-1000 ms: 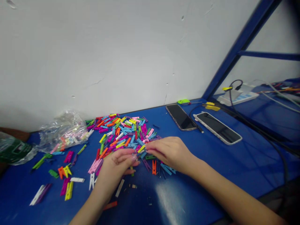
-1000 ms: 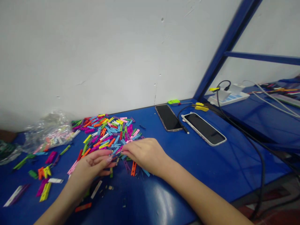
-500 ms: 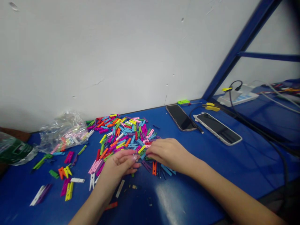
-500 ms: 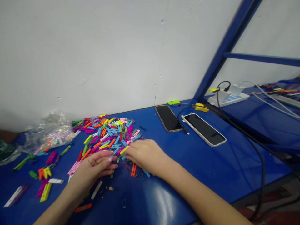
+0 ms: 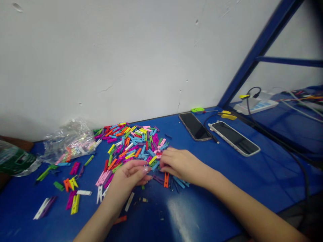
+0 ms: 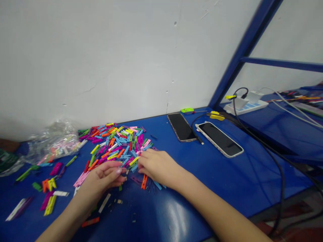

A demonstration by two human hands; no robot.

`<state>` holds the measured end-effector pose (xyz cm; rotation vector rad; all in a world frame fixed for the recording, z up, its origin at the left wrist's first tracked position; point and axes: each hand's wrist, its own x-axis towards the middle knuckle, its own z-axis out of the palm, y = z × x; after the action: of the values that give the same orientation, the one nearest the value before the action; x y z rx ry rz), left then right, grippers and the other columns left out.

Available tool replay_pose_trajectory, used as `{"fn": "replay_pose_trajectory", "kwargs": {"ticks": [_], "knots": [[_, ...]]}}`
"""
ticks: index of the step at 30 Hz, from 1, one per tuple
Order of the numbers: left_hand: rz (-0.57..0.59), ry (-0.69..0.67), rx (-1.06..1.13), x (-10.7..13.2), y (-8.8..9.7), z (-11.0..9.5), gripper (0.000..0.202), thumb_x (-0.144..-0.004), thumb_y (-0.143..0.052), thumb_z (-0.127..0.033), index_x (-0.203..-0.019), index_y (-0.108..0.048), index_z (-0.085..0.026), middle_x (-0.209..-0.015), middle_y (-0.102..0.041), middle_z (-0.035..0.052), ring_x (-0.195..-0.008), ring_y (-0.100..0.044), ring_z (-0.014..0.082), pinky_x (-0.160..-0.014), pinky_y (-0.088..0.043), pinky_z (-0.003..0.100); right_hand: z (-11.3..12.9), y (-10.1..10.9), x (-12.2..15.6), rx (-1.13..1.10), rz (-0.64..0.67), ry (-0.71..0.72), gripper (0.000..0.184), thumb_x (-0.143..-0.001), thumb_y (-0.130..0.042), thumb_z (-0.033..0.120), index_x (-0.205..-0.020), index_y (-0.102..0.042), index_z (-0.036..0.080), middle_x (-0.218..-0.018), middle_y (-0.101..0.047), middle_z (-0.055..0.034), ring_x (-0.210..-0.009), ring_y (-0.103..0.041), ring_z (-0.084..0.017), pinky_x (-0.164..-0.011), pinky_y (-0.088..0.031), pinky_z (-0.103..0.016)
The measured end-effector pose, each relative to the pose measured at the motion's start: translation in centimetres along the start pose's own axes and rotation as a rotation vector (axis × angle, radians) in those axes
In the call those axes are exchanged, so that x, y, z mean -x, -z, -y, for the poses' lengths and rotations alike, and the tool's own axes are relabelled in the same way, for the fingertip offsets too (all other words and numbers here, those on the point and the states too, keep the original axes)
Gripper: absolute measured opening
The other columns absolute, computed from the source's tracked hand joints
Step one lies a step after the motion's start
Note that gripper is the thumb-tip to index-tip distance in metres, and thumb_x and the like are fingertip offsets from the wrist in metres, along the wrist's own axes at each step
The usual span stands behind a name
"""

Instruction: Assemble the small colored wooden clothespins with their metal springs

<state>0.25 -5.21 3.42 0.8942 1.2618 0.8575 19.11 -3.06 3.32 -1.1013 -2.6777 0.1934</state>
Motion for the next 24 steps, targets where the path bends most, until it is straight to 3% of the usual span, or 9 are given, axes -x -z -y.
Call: {"fn": "replay_pose_trajectory", "kwargs": {"ticks": [3,8,11,16,19,24], "knots": [[-0.001,0.000,0.002,0.0,0.0,0.0,0.030,-0.053,-0.071,-0.027,-0.077,-0.058,-0.015,-0.064,-0.066,0.0003,-0.055,-0.062,0.0123,-0.054,-0.047,0.021,-0.2,0.1,0.0,-0.057,-0.101,-0.058,0.010,-0.082,-0.044,0.021,-0.082,-0.054,0.017,-0.077,-0.058,-0.0024,-0.074,-0.053,-0.014,-0.063,-0.042,-0.023],[-0.017,-0.005,0.005,0.1,-0.1,-0.1,0.030,-0.053,-0.072,-0.026,-0.076,-0.058,-0.014,-0.062,-0.066,0.0005,-0.056,-0.063,0.0129,-0.053,-0.046,0.020,-0.2,0.0,0.1,-0.108,-0.231,-0.031,0.032,-0.083,-0.038,0.013,-0.115,-0.042,0.017,-0.095,-0.057,-0.0068,-0.086,-0.053,-0.015,-0.070,-0.044,-0.026],[-0.030,-0.012,0.008,0.1,-0.2,-0.1,0.030,-0.053,-0.071,-0.026,-0.076,-0.058,-0.014,-0.063,-0.066,0.0007,-0.056,-0.063,0.0131,-0.053,-0.047,0.020,-0.2,-0.1,0.2,-0.106,-0.215,-0.006,0.033,-0.081,-0.037,0.008,-0.112,-0.046,0.019,-0.089,-0.057,-0.0056,-0.081,-0.053,-0.015,-0.065,-0.045,-0.025],[-0.010,0.004,0.036,0.0,-0.1,-0.1,0.029,-0.053,-0.072,-0.024,-0.075,-0.057,-0.014,-0.062,-0.066,-0.0004,-0.055,-0.063,0.0119,-0.052,-0.047,0.019,0.0,-0.1,0.1,-0.270,-0.303,-0.075,0.022,-0.082,-0.042,0.015,-0.102,-0.049,0.017,-0.095,-0.059,-0.0055,-0.086,-0.056,-0.014,-0.074,-0.045,-0.027],[-0.003,-0.011,0.040,0.0,-0.1,0.0,0.028,-0.054,-0.071,-0.023,-0.075,-0.056,-0.014,-0.062,-0.066,-0.0010,-0.056,-0.063,0.0125,-0.053,-0.047,0.019,0.6,0.0,0.0,-0.531,-0.360,-0.168,0.015,-0.080,-0.046,0.019,-0.095,-0.048,0.017,-0.087,-0.061,-0.0042,-0.078,-0.059,-0.013,-0.071,-0.046,-0.026],[0.041,-0.103,0.032,-0.4,0.1,0.7,0.022,-0.058,-0.069,-0.022,-0.075,-0.058,-0.014,-0.060,-0.064,-0.0028,-0.059,-0.063,0.0112,-0.060,-0.049,0.021,1.8,-0.1,-0.5,-1.179,-0.405,-0.263,0.012,-0.073,-0.055,0.023,-0.078,-0.047,0.016,-0.083,-0.059,-0.0037,-0.075,-0.058,-0.012,-0.064,-0.047,-0.023]]}}
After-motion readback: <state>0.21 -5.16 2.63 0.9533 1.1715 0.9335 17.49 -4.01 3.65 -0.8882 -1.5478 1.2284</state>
